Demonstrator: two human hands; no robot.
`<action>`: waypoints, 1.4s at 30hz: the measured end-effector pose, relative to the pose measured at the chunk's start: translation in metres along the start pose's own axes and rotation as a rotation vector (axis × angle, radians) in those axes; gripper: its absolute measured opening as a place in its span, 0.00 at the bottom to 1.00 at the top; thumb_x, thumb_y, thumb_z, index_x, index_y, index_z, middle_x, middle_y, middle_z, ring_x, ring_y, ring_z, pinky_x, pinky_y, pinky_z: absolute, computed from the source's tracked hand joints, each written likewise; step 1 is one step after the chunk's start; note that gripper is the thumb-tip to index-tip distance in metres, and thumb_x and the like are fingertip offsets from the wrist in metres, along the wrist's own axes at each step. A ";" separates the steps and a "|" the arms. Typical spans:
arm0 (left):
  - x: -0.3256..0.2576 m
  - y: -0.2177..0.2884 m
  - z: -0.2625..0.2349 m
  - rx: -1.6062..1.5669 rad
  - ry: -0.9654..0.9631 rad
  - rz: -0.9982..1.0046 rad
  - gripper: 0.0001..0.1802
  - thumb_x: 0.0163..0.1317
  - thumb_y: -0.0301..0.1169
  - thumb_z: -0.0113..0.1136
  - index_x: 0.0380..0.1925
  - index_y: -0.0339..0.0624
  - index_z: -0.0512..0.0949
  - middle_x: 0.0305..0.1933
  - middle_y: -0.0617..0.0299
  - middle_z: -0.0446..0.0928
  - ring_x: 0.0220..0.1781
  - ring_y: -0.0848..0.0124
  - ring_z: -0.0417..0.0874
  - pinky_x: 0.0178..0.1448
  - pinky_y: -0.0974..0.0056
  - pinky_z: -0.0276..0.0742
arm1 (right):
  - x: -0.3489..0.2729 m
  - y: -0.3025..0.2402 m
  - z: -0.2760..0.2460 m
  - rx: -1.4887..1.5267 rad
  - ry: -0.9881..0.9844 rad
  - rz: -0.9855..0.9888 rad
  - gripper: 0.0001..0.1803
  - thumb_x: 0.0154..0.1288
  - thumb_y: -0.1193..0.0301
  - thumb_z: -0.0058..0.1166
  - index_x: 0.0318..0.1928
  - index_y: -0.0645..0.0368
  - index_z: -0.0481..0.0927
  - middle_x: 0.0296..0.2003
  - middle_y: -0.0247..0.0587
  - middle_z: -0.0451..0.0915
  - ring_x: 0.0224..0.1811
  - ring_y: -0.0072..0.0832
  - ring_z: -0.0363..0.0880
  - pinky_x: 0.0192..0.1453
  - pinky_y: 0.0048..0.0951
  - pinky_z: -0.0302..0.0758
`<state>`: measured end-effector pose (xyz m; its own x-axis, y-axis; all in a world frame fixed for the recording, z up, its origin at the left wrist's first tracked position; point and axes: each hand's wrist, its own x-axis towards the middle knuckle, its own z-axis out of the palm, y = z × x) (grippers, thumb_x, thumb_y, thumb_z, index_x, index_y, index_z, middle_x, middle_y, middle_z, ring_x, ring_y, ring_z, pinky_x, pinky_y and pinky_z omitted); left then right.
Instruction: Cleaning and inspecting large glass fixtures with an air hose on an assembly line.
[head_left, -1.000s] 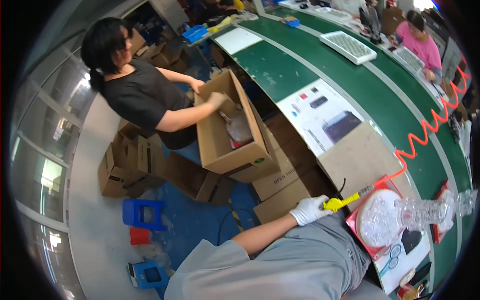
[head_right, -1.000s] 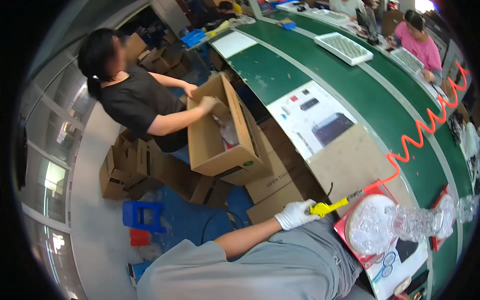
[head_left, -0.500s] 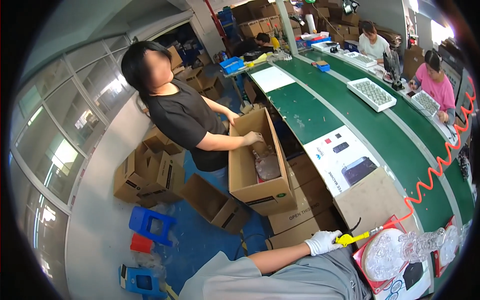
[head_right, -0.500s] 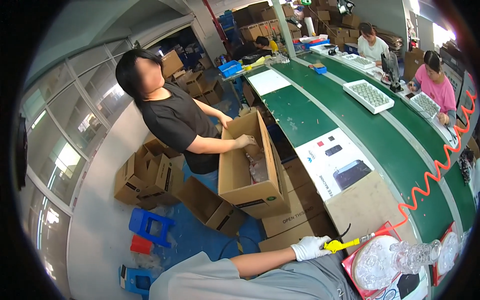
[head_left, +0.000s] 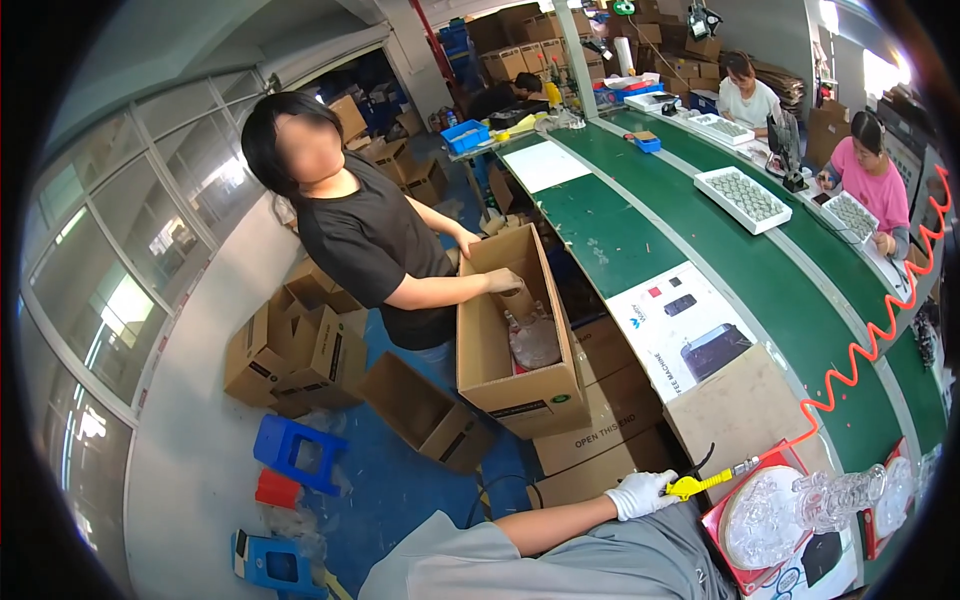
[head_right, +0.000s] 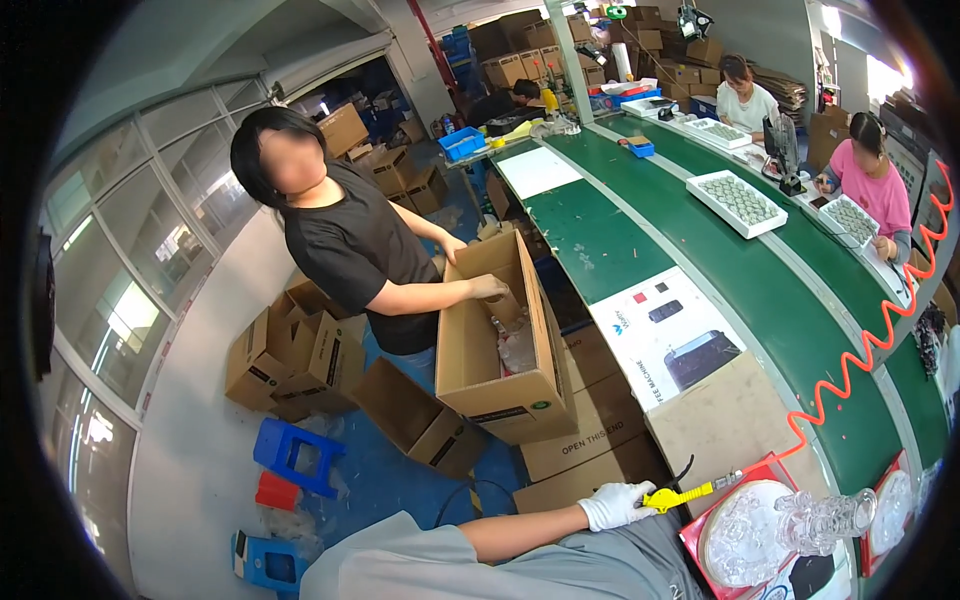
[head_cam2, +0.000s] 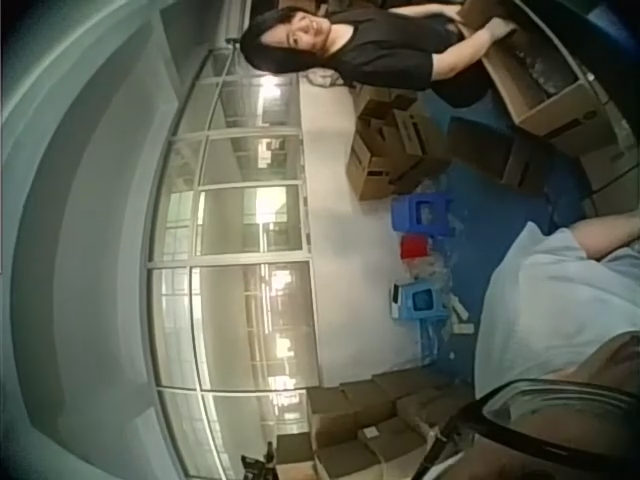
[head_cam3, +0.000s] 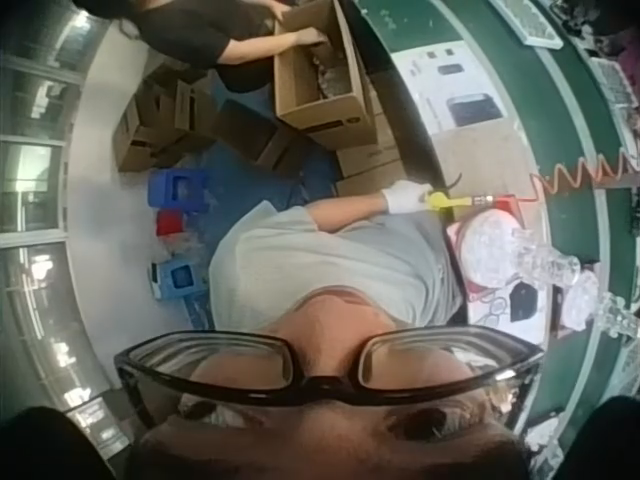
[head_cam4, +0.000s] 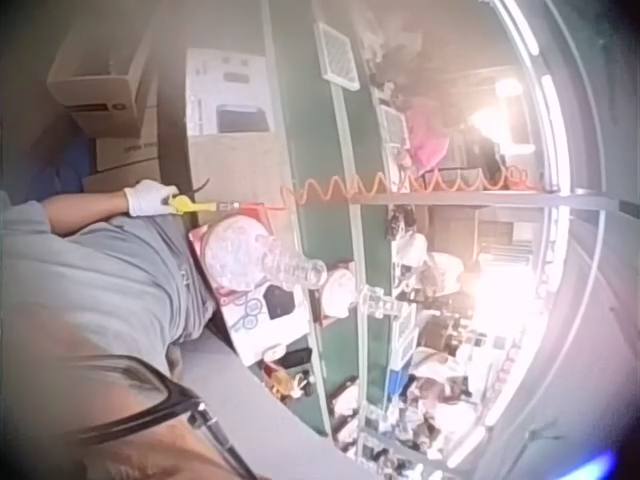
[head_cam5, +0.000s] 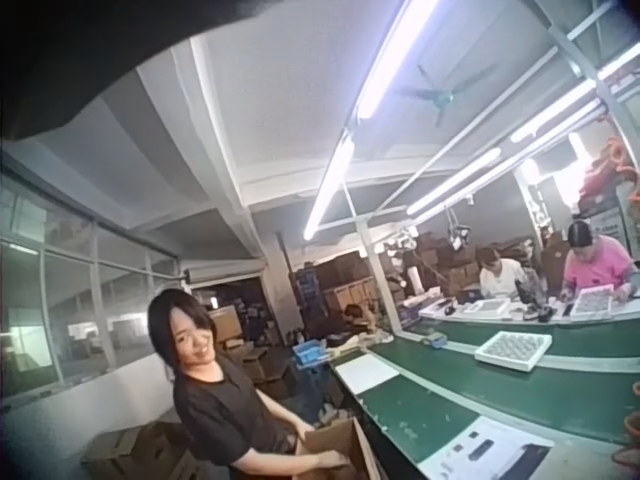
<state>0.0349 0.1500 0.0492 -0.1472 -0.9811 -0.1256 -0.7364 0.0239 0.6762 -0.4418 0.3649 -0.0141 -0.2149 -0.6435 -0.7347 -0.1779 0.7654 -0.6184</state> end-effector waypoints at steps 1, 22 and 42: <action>-0.002 0.000 0.000 -0.001 -0.002 -0.002 0.27 0.63 0.53 0.57 0.52 0.44 0.72 0.35 0.46 0.82 0.35 0.48 0.84 0.39 0.47 0.79 | -0.002 0.005 -0.005 0.006 -0.006 0.012 0.30 0.68 0.56 0.57 0.54 0.74 0.72 0.40 0.63 0.80 0.46 0.55 0.79 0.47 0.50 0.75; 0.024 -0.010 0.024 -0.180 -0.001 -0.047 0.20 0.61 0.38 0.68 0.47 0.38 0.76 0.36 0.54 0.85 0.37 0.69 0.86 0.42 0.63 0.79 | -0.002 -0.187 0.073 0.040 0.544 -0.472 0.20 0.70 0.68 0.53 0.57 0.67 0.76 0.45 0.49 0.80 0.39 0.30 0.81 0.44 0.28 0.77; -0.030 0.151 -0.051 -0.761 -0.025 0.392 0.26 0.60 0.40 0.66 0.49 0.32 0.71 0.36 0.62 0.76 0.32 0.73 0.77 0.36 0.68 0.75 | -0.145 -0.287 0.096 0.598 -0.268 -1.000 0.48 0.57 0.77 0.68 0.73 0.57 0.52 0.70 0.56 0.61 0.65 0.42 0.73 0.63 0.40 0.74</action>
<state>-0.0383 0.1732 0.1920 -0.3200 -0.9240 0.2094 0.0131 0.2167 0.9762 -0.2671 0.2386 0.2426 -0.0158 -0.9877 0.1553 0.3383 -0.1514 -0.9288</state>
